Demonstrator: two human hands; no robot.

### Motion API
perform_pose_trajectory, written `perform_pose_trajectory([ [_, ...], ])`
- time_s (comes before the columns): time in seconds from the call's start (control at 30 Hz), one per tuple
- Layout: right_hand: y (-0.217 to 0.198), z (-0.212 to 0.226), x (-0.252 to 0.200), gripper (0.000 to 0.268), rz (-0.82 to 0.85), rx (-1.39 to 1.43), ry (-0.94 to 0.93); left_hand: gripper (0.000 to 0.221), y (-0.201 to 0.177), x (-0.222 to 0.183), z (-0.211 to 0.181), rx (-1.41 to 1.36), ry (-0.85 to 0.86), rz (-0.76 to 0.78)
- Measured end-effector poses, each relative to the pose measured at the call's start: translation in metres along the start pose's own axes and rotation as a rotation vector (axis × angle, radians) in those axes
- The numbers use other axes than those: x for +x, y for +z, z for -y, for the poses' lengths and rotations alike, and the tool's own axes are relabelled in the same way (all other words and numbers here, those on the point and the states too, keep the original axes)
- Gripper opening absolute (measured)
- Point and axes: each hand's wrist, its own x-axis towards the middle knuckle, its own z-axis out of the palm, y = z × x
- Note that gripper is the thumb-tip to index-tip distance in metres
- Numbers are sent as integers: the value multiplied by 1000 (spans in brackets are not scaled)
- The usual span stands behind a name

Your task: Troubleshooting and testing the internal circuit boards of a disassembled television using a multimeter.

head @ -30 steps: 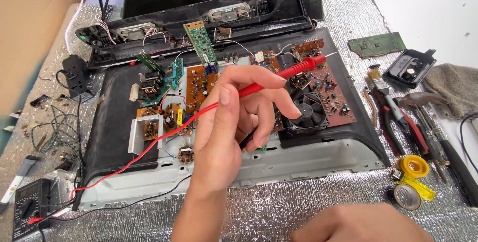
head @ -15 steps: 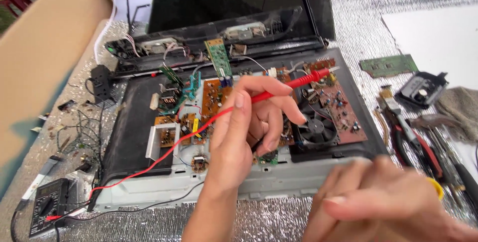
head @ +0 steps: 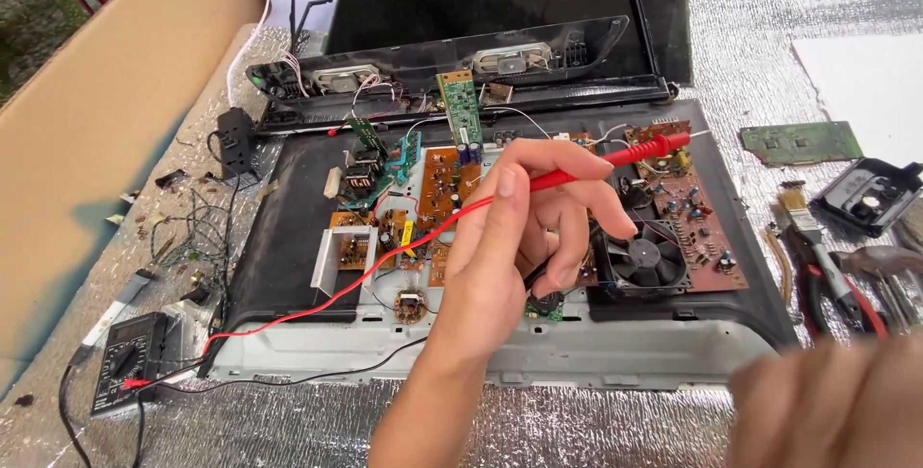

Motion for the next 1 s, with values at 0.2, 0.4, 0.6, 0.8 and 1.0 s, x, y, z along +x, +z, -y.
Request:
perform_pose_trajectory([
  [0.2, -135, -97, 59, 20, 9, 86, -126, 36, 2, 2, 8, 33, 51, -34],
  [0.4, -85, -89, 62, 49, 81, -514, -499, 36, 1, 3, 15, 47, 13, 4],
  [0.6, -53, -71, 70, 45, 186, -354, -505, 40, 0, 8, 10, 114, -28, -23],
  [0.8, 23, -26, 94, 22, 462, -648, -621, 40, 1, 10, 7, 223, 6, -58],
  [1.0, 16, -47, 84, 65, 213, -515, -438, 40, 6, 7, 1, 291, 13, -102],
])
